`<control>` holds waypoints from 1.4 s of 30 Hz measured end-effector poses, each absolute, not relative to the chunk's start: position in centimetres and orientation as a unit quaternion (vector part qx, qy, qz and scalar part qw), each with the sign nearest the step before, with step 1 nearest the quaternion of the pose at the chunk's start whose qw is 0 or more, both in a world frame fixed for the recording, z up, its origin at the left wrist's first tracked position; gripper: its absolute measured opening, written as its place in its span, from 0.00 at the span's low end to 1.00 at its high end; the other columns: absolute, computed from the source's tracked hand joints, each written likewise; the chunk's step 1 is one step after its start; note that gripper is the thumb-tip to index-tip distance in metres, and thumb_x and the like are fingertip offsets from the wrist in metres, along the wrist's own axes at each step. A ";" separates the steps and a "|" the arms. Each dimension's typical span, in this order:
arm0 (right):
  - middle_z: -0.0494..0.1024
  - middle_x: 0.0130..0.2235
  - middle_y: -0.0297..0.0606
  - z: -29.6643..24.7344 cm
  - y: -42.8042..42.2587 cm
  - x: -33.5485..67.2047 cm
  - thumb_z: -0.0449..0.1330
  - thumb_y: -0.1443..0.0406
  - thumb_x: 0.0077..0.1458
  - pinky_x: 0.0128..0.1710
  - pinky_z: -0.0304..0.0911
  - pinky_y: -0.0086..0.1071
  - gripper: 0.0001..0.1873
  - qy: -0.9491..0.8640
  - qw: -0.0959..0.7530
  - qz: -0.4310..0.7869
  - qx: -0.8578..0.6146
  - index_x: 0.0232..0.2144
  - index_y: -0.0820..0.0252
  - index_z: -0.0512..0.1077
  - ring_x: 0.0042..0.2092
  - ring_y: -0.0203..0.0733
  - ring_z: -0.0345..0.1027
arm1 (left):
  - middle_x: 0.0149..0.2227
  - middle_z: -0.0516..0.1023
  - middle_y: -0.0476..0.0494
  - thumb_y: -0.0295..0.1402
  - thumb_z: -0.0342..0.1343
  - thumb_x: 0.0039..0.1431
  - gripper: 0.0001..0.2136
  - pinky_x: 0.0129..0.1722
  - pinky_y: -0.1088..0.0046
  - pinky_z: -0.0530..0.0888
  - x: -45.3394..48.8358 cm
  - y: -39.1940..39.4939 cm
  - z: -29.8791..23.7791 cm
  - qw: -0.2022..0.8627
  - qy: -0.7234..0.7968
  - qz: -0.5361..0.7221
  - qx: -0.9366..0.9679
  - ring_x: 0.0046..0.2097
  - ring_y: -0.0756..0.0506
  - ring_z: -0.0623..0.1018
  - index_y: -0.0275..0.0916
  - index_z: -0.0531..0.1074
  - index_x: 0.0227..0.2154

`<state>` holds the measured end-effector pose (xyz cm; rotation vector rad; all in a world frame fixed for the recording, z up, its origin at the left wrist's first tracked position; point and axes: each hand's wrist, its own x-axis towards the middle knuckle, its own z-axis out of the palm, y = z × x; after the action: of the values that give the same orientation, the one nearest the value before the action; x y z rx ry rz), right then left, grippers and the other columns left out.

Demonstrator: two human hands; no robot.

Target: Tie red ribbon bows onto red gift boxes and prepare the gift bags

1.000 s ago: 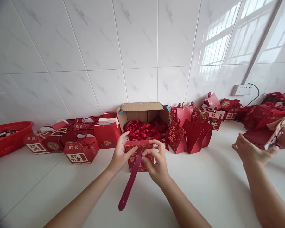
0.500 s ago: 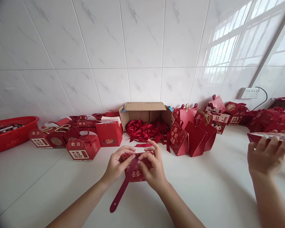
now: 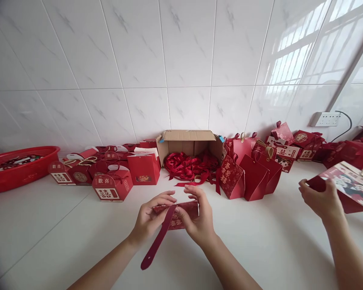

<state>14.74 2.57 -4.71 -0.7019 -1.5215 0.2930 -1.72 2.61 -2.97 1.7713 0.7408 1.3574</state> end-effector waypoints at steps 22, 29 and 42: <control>0.69 0.27 0.35 -1.7 1.8 14.9 0.60 0.71 0.52 0.26 0.61 0.32 0.09 -0.721 0.657 0.054 -0.214 0.31 0.57 0.62 0.28 0.37 0.63 | 0.36 0.76 0.51 0.26 0.55 0.59 0.10 0.38 0.77 0.74 -2.4 1.2 6.7 0.196 0.319 0.512 0.773 0.37 0.51 0.77 0.46 0.68 0.42; 0.70 0.28 0.34 5.4 3.9 15.4 0.60 0.70 0.53 0.29 0.59 0.31 0.09 -0.803 0.573 0.003 -0.165 0.32 0.57 0.62 0.30 0.37 0.63 | 0.41 0.75 0.49 0.21 0.54 0.57 0.14 0.44 0.77 0.72 -4.2 1.9 10.7 0.031 0.318 0.475 0.820 0.44 0.50 0.75 0.45 0.72 0.43; 0.68 0.28 0.33 7.5 2.4 15.3 0.62 0.71 0.52 0.30 0.58 0.30 0.11 -0.814 0.546 0.065 -0.186 0.31 0.59 0.61 0.31 0.34 0.60 | 0.36 0.78 0.49 0.34 0.52 0.63 0.09 0.37 0.81 0.77 -3.7 0.2 10.5 0.363 0.305 0.456 0.753 0.38 0.50 0.78 0.46 0.74 0.43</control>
<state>15.32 2.40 7.51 -0.4415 -1.9296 0.1537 -3.69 0.23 10.54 1.9395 0.7850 1.1726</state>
